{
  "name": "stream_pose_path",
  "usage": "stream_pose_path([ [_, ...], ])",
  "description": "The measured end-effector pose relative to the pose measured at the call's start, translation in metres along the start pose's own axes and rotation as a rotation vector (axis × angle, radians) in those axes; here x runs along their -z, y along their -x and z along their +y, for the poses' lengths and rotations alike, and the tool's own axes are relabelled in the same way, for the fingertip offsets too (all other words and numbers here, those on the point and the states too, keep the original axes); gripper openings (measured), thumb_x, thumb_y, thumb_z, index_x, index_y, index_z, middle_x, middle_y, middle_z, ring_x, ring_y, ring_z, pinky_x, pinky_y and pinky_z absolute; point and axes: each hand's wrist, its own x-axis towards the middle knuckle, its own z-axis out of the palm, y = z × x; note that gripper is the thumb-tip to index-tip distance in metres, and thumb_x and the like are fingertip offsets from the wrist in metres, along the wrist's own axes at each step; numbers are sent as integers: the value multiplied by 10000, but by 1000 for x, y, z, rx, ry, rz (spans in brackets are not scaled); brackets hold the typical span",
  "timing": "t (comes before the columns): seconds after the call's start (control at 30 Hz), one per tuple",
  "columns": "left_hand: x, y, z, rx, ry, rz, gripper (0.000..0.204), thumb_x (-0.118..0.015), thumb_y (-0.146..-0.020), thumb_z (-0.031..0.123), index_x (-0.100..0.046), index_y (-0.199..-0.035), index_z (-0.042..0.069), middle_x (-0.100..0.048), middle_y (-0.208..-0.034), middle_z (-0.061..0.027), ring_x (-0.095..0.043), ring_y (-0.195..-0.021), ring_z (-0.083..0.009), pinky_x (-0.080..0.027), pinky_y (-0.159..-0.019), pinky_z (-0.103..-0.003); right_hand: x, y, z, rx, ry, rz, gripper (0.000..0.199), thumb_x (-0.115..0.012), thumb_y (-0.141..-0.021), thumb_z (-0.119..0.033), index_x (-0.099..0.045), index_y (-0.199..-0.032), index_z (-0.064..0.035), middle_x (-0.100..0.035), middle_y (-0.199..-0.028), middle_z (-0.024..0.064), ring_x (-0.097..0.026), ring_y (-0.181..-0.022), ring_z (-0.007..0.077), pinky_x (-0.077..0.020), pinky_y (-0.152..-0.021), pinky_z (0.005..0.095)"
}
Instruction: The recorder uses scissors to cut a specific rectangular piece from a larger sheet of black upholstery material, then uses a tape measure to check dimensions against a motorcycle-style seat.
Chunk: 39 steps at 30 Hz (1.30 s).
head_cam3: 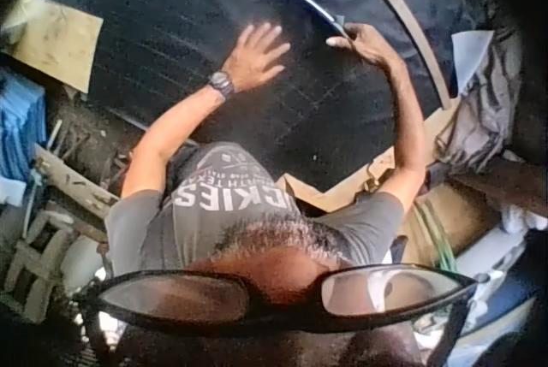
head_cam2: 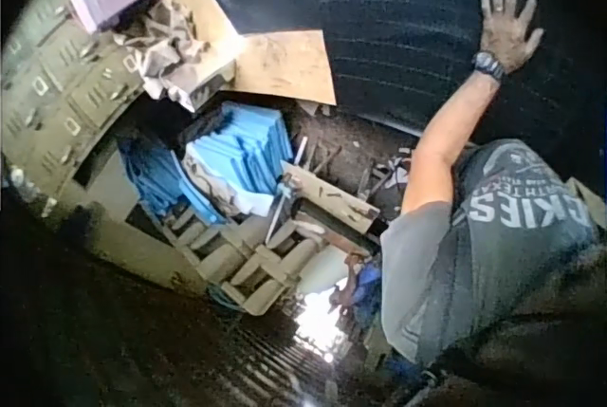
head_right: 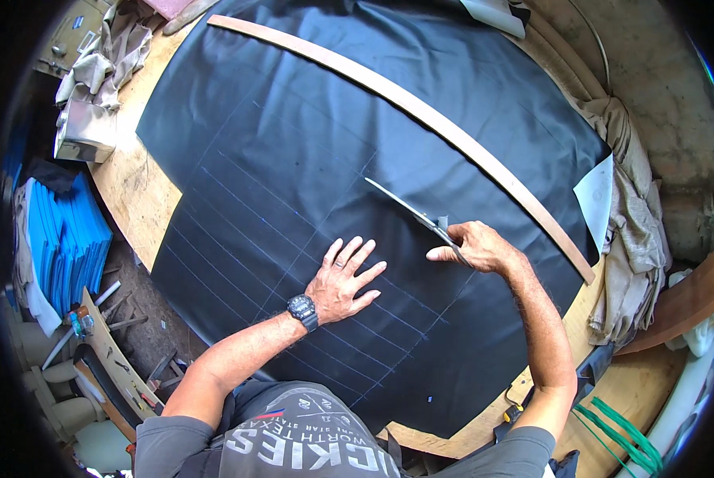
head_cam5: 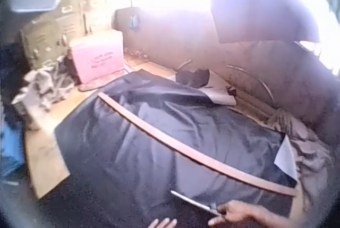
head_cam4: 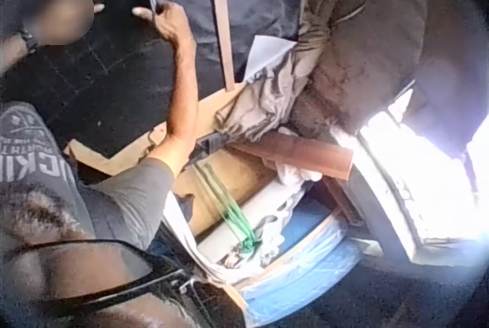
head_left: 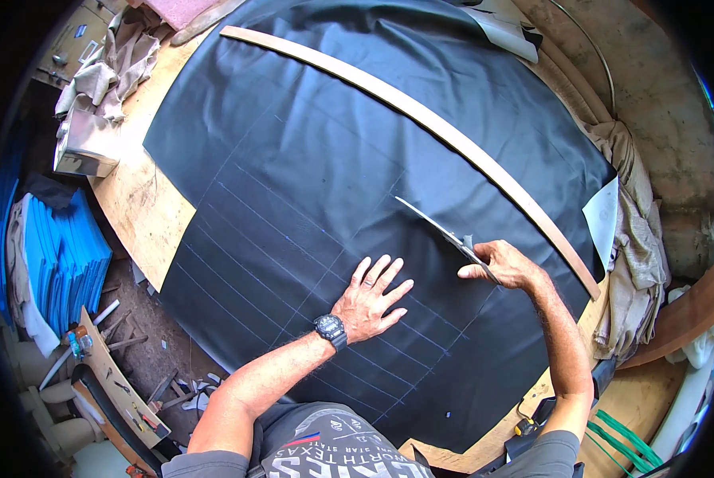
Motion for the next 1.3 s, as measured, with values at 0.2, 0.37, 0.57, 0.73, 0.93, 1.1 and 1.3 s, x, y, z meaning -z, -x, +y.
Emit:
stream_pose_path([
  [0.2,1,0,0,-16,2,3,560,-685,-893,417,-566,-1386,178,-349,-1565,-160,-282,-1471,-344,-185,-1206,-552,3,-12,7,-10,-14,-69,674,-807,-735,-637,-594,-694,2,-446,-544,10,-424,-560,124,-350,-523,379],
  [0.37,1,0,-2,-17,4,1,548,-668,-904,427,-569,-1381,176,-347,-1565,-167,-284,-1472,-342,-188,-1203,-558,0,-23,-26,21,-60,-2,640,-818,-749,-602,-622,-710,6,-446,-557,4,-424,-569,120,-348,-525,372],
  [0.57,-1,1,-2,-21,17,1,540,-666,-905,426,-575,-1372,171,-346,-1565,-171,-280,-1475,-347,-185,-1203,-562,6,-34,-27,-7,-8,-83,645,-806,-758,-614,-633,-721,6,-462,-573,0,-436,-587,117,-355,-535,367],
  [0.73,2,2,-3,-23,37,17,528,-666,-907,413,-579,-1365,165,-344,-1565,-175,-284,-1472,-353,-187,-1201,-573,4,-49,-60,9,10,-48,576,-790,-793,-586,-601,-752,-44,-484,-598,-23,-460,-589,87,-338,-523,318],
  [0.93,4,2,-5,-30,45,21,509,-634,-929,419,-580,-1364,160,-391,-1533,-172,-319,-1449,-356,-213,-1193,-573,6,-62,-66,28,-4,-73,636,-776,-793,-612,-592,-686,-13,-498,-592,-6,-469,-599,98,-356,-533,355],
  [1.1,4,2,-3,-32,55,31,516,-626,-936,421,-566,-1381,166,-391,-1535,-163,-319,-1450,-345,-211,-1195,-567,4,-81,-81,77,-30,-39,536,-788,-811,-562,-586,-714,-75,-453,-559,-42,-425,-518,80,-315,-480,309],
  [1.3,5,4,-7,-32,53,27,518,-622,-939,420,-561,-1387,168,-384,-1541,-160,-322,-1450,-342,-215,-1194,-565,4,-89,-99,40,-67,-100,590,-784,-797,-592,-593,-664,-49,-494,-542,-13,-479,-514,100,-356,-484,325],
])
